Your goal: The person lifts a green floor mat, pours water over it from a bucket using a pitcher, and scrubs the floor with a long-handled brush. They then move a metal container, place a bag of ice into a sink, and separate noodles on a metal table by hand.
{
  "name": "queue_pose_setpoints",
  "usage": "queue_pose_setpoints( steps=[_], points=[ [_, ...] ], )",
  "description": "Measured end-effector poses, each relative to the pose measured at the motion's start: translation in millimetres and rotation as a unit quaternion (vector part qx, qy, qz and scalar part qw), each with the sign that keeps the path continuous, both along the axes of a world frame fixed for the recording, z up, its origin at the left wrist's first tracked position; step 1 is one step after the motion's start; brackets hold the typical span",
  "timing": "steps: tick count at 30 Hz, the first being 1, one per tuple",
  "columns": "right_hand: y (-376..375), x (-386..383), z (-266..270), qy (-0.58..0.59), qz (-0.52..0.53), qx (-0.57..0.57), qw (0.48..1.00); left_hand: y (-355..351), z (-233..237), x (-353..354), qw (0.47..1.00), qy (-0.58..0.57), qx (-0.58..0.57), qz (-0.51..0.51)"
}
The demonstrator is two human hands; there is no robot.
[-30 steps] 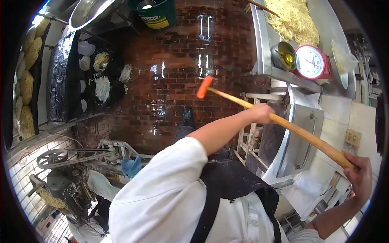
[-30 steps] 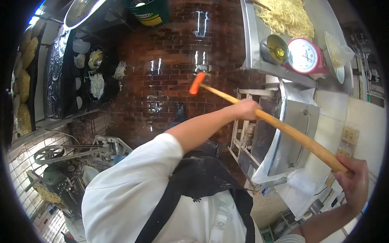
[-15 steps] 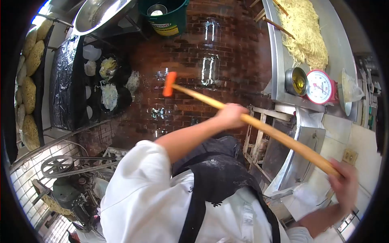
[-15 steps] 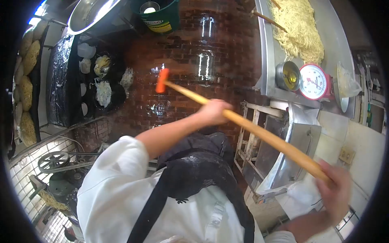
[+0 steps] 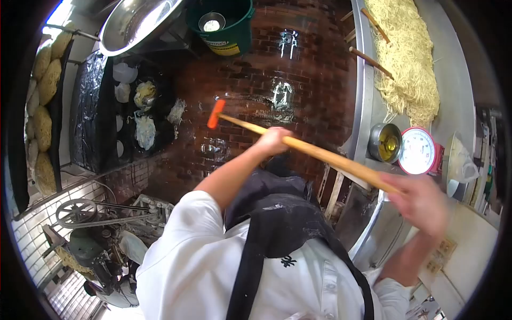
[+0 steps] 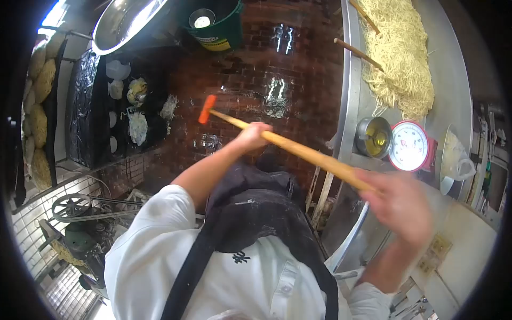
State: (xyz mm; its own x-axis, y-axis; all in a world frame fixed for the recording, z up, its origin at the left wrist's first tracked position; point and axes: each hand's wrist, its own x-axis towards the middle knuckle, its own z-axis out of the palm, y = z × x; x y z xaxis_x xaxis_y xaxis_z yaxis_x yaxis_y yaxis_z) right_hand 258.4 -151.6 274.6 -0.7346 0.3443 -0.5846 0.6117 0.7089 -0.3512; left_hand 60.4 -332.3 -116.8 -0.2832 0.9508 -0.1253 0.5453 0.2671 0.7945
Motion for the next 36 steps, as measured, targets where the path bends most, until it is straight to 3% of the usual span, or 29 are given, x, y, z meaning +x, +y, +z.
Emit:
queue_pose_setpoints(
  steps=[1, 3, 4, 6, 8, 9, 10, 12, 13, 14, 16, 17, 18, 19, 20, 21, 23, 25, 26, 27, 28, 29, 30, 33, 34, 36],
  points=[
    [-4, -11, -23, 0.035, 0.029, -0.009, 0.999, -14, -28, -17, 0.998, 0.031, -0.051, 0.002],
    [-7, -8, -76, 0.061, 0.082, -0.02, 0.995, -41, -21, -46, 0.993, 0.05, -0.106, 0.011],
    [-9, -2, -101, 0.052, 0.081, -0.02, 0.995, -50, -50, -58, 0.986, 0.083, -0.138, -0.035],
    [2, 6, -103, 0.045, 0.088, -0.018, 0.995, -33, -30, -56, 0.969, 0.077, -0.227, -0.057],
    [34, 23, -51, -0.01, -0.013, -0.002, 1.0, 11, -6, -35, 0.99, 0.039, -0.12, -0.064],
    [47, 34, -17, 0.041, -0.008, 0.021, 0.999, 45, 19, -19, 0.988, 0.022, -0.132, -0.075],
    [58, 50, 15, 0.072, -0.077, -0.002, 0.994, 80, 60, -4, 0.987, 0.001, -0.121, -0.102],
    [72, 100, 84, 0.081, -0.054, 0.169, 0.981, 147, 72, 42, 0.995, -0.027, -0.01, -0.094],
    [81, 123, 103, 0.073, -0.125, 0.172, 0.974, 168, 105, 44, 0.994, -0.053, 0.025, -0.094],
    [94, 120, 141, 0.05, -0.076, 0.172, 0.981, 191, 131, 47, 0.991, -0.078, -0.011, -0.112],
    [124, 106, 160, 0.019, -0.02, 0.203, 0.979, 230, 126, 57, 0.983, -0.124, 0.057, -0.123],
    [128, 84, 160, -0.01, 0.024, 0.23, 0.973, 239, 123, 52, 0.981, -0.148, 0.027, -0.119],
    [135, 65, 139, 0.095, 0.023, 0.192, 0.977, 241, 102, 47, 0.985, -0.129, 0.058, -0.098],
    [147, 47, 128, 0.08, 0.057, 0.188, 0.977, 233, 95, 29, 0.989, -0.123, 0.021, -0.085],
    [149, 35, 120, 0.084, -0.02, 0.142, 0.986, 219, 95, 6, 0.992, -0.107, 0.009, -0.064],
    [141, 7, 103, 0.123, 0.005, 0.125, 0.984, 200, 95, -18, 0.995, -0.091, -0.002, -0.047],
    [118, -38, 72, 0.119, -0.048, 0.087, 0.988, 158, 62, -63, 0.997, -0.075, 0.029, -0.009],
    [93, -100, 26, 0.159, 0.152, 0.164, 0.962, 113, 19, -104, 0.999, -0.007, 0.027, 0.045],
    [73, -138, 13, 0.13, 0.054, 0.011, 0.99, 92, -1, -125, 0.997, 0.027, 0.046, 0.05],
    [80, -125, -29, 0.188, 0.102, 0.041, 0.976, 73, -7, -145, 0.997, 0.044, 0.004, 0.063],
    [57, -154, -32, 0.095, 0.027, -0.036, 0.995, 55, -43, -158, 0.995, 0.07, -0.021, 0.068],
    [48, -154, -62, 0.102, 0.042, -0.021, 0.994, 32, -63, -174, 0.995, 0.057, -0.002, 0.078],
    [38, -159, -78, 0.038, 0.065, -0.002, 0.997, 14, -58, -190, 0.994, 0.09, -0.029, 0.057],
    [33, -138, -110, 0.068, 0.091, 0.007, 0.994, 10, -57, -192, 0.983, 0.114, -0.142, 0.02],
    [39, -128, -82, 0.049, 0.045, 0.002, 0.998, 23, -63, -176, 0.992, 0.097, -0.085, 0.005],
    [61, -92, -13, 0.05, -0.045, -0.015, 0.998, 71, 12, -126, 0.996, 0.042, -0.08, 0.026]
  ],
)
